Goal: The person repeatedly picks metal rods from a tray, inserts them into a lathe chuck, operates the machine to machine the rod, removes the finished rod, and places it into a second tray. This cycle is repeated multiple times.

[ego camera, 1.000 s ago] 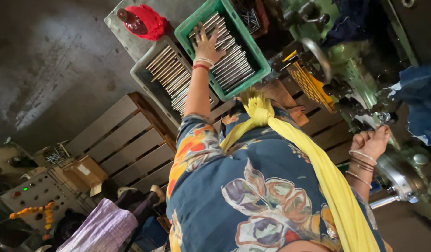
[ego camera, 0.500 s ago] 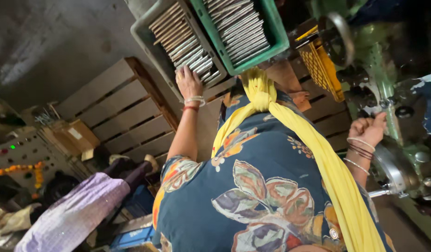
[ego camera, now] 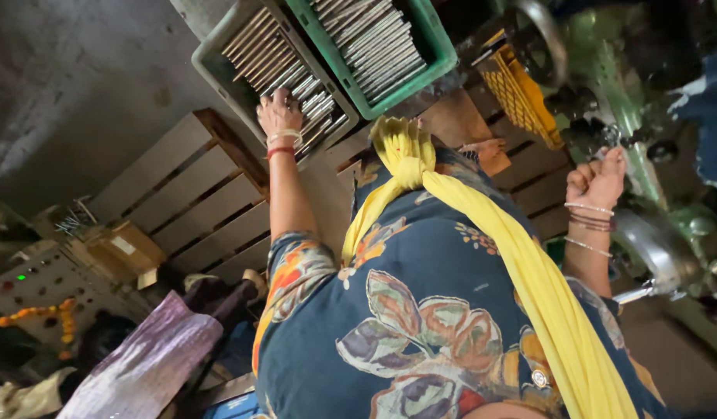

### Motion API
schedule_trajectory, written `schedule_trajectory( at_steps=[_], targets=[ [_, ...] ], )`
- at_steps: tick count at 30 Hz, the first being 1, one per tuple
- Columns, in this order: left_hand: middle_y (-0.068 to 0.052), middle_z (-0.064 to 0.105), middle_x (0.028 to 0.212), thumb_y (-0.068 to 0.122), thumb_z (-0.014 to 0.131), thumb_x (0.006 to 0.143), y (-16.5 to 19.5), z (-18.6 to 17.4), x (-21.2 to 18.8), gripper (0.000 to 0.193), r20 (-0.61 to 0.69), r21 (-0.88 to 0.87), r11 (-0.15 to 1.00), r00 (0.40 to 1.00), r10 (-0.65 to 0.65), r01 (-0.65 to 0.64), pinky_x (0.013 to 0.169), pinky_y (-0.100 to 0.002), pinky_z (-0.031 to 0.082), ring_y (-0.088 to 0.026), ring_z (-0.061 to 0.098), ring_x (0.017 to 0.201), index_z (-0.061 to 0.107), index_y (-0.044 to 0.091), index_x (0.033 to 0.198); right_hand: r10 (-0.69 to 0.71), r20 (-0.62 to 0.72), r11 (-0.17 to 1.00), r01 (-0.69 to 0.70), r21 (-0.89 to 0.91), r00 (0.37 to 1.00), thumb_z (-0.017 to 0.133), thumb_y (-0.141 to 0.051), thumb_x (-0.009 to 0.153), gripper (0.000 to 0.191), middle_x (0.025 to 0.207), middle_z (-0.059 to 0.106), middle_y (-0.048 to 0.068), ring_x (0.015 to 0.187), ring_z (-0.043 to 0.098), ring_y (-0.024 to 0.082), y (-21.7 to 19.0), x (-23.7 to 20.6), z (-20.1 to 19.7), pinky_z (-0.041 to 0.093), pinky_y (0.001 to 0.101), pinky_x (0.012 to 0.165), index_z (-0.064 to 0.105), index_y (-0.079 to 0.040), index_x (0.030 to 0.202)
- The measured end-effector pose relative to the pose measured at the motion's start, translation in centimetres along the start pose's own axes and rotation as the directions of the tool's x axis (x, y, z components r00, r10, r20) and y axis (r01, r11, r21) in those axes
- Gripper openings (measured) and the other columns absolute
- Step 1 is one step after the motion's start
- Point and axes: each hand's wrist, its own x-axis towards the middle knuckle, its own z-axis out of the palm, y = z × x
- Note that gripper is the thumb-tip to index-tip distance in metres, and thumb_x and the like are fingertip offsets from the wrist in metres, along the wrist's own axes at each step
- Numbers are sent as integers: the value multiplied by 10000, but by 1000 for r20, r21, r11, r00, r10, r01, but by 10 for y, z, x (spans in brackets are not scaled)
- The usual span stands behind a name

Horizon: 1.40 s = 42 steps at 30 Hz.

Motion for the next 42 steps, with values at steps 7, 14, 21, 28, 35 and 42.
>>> schedule_trajectory(
  at_steps=[7,14,21,28,35,42],
  targets=[
    [-220,709,1018,94,717,776,-9,-8,26,317,244,47,991,963,111,-126,870,-493,545,-470,653,1015,698,209,1071,-2,-14,999,3,40,1000,592,-404,1149,240,673,261,-61,529,214,62,22,-3,6,200,222,475,557,-176,1080],
    [-215,757,947,83,777,817,-22,-40,29,247,28,-235,917,940,339,-323,821,-421,587,-368,745,890,789,94,1063,-13,9,994,12,106,1000,598,-383,1146,213,647,244,-61,517,204,64,39,-25,15,201,223,466,558,-182,1089],
    [-60,748,833,-20,791,859,27,-136,72,164,219,-801,598,915,338,-29,624,-225,540,-83,671,695,724,-12,1008,35,25,995,-37,89,999,625,-339,1100,162,659,297,-66,540,259,61,34,-46,64,237,218,482,573,-186,1080],
    [24,596,827,255,494,1104,254,-69,45,293,162,-975,219,762,627,27,566,-224,433,-62,506,648,609,63,1293,119,235,975,-158,154,965,598,-246,1087,104,663,333,-95,516,285,34,19,-37,171,214,201,423,577,-187,1004],
    [-53,648,781,95,575,1014,362,-55,-44,588,442,-860,321,267,856,396,407,-208,350,-47,443,476,346,228,1539,127,283,947,-201,251,951,528,-350,1082,215,686,468,-69,476,321,35,12,-55,241,210,184,376,592,-166,992],
    [-56,603,813,117,571,1049,363,-65,-49,432,534,-700,308,187,824,644,434,-210,317,-62,441,537,433,195,1451,-686,110,673,685,-279,719,551,-289,1166,205,888,593,-5,683,505,116,23,-72,248,420,296,578,595,-103,1091]
  ],
)
